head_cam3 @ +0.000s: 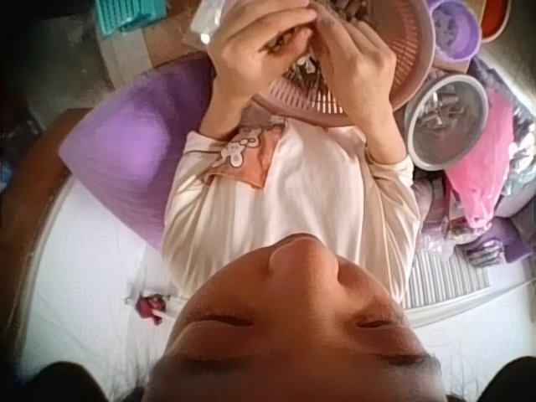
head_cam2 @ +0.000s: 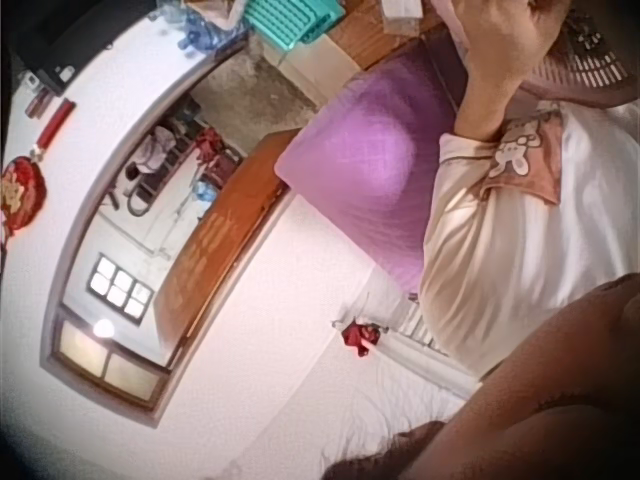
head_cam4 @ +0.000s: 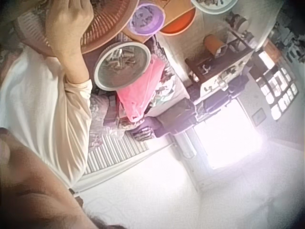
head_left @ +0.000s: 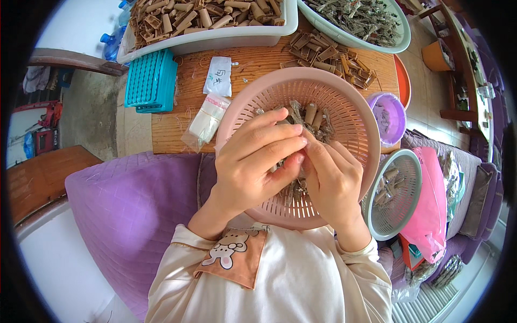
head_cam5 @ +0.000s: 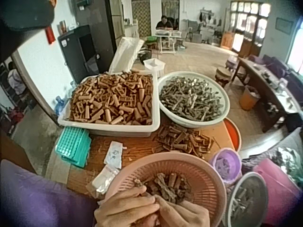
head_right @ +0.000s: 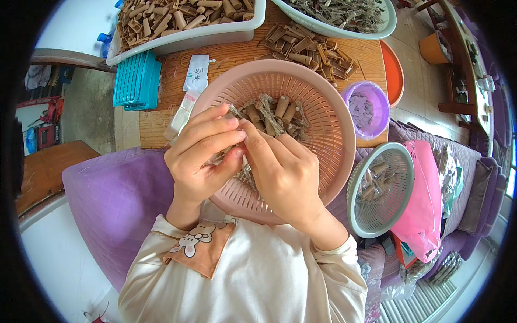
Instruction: The person places cylindrical products into individual plastic bags by hand, then groups the filled bags together.
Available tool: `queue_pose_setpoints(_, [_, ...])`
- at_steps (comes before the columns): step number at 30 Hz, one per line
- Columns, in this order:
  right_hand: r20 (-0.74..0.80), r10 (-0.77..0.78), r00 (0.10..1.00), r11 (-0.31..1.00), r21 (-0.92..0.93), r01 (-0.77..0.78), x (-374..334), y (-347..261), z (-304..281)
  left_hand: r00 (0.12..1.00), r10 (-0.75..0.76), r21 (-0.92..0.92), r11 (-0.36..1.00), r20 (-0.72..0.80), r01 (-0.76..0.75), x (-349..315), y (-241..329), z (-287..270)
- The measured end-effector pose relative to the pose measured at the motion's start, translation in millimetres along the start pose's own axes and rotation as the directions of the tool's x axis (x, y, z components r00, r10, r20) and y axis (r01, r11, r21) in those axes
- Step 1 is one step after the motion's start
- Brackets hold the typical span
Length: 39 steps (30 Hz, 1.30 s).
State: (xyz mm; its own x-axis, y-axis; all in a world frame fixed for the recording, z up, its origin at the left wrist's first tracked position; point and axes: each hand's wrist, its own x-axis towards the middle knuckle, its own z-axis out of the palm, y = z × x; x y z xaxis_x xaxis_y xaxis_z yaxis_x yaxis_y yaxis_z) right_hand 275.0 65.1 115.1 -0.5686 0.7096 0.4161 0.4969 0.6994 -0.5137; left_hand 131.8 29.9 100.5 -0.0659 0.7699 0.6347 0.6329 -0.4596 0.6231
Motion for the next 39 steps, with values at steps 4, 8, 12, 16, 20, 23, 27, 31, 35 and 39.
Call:
queue_pose_setpoints(4, [-0.016,-0.037,0.999,0.998,-0.042,0.037,-1,1,2,1.0,-0.007,0.012,1.0,-0.018,0.007,1,2,-1])
queue_pose_setpoints(8, [-0.024,-0.069,0.997,0.995,-0.076,0.067,-2,3,4,1.0,0.002,0.018,1.0,-0.005,-0.002,4,2,-2])
queue_pose_setpoints(12, [-0.019,-0.105,0.994,0.988,-0.114,0.103,-1,3,4,1.0,0.029,0.0,1.0,-0.004,-0.029,5,-2,-2])
queue_pose_setpoints(16, [-0.011,-0.088,0.996,0.995,-0.057,0.087,-2,1,5,0.999,-0.031,-0.082,0.996,0.006,0.032,6,-6,-1])
queue_pose_setpoints(20, [0.013,0.017,1.0,0.994,0.105,-0.018,5,-4,-6,0.924,-0.364,-0.366,0.881,-0.119,0.3,3,-18,-6])
queue_pose_setpoints(23, [-0.024,0.03,0.999,0.95,0.312,-0.021,4,2,-9,0.766,-0.589,-0.604,0.717,-0.257,0.348,5,-38,-13])
queue_pose_setpoints(27, [-0.003,0.142,0.99,0.842,0.527,-0.119,-1,11,-11,0.671,-0.635,-0.656,0.698,-0.383,0.286,6,-36,-7])
queue_pose_setpoints(31, [0.057,0.255,0.965,0.602,0.772,-0.205,-3,12,-10,0.879,-0.477,-0.826,0.499,-0.01,0.262,-8,-14,-4])
queue_pose_setpoints(35, [0.18,0.231,0.956,0.411,0.873,-0.263,-7,16,-11,0.887,-0.389,-0.697,0.565,0.248,0.442,-1,-4,-6])
queue_pose_setpoints(39, [0.247,0.238,0.939,0.318,0.894,-0.316,-5,9,-14,0.839,-0.495,-0.543,0.651,0.228,0.531,1,2,0])
